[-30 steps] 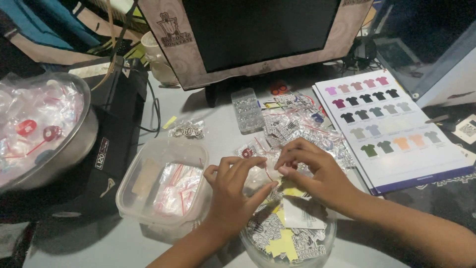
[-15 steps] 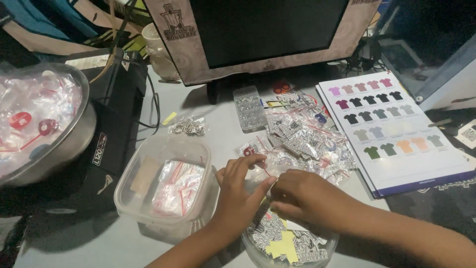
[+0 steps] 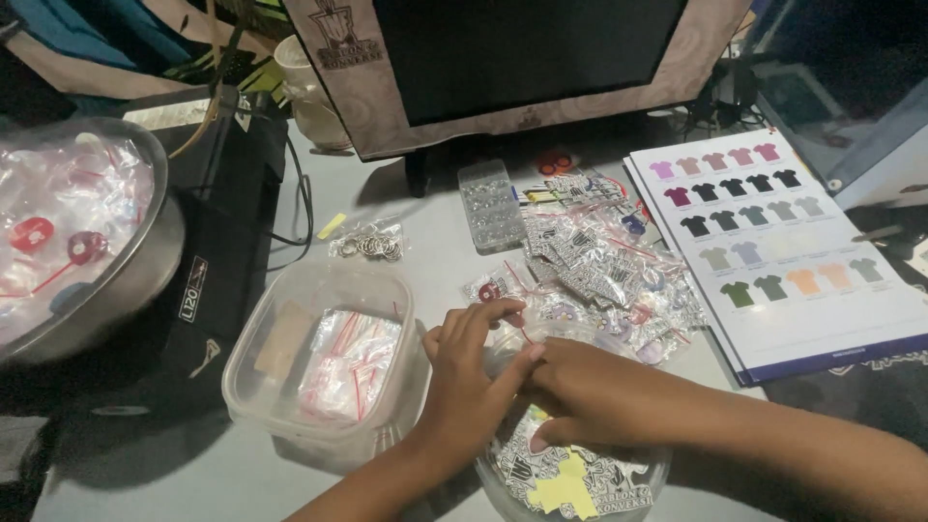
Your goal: Sorting small badges and placing them into individual plastic bags at a workstation.
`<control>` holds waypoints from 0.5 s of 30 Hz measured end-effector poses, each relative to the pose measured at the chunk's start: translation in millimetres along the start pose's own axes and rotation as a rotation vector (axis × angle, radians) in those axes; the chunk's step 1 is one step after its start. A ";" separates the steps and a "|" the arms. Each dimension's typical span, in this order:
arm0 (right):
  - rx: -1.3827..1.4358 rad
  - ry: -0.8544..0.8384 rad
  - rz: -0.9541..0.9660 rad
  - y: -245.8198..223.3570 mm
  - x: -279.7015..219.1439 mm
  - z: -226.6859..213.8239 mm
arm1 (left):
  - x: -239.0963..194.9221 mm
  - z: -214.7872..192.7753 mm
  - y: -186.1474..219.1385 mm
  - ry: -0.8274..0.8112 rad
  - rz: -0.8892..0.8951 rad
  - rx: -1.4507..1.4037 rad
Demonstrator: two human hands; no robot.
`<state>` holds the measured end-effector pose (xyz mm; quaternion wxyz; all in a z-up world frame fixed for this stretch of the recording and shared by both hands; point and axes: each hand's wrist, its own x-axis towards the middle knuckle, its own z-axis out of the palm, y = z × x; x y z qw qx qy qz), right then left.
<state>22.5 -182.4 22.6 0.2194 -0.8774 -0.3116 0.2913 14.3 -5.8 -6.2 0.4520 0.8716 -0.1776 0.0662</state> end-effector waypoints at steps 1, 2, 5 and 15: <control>0.004 -0.001 0.000 4.8 0.8 4.7 | -0.3 0.1 0.1 -0.004 -0.002 0.001; -0.019 0.052 -0.029 9.6 1.5 9.2 | -0.3 0.2 0.3 -0.003 -0.015 0.002; -0.056 0.155 -0.084 26.9 4.3 22.2 | -0.5 0.3 -0.5 0.007 -0.001 0.012; -0.092 0.236 -0.144 24.7 -5.3 25.5 | -2.3 0.1 -1.4 0.032 0.083 0.036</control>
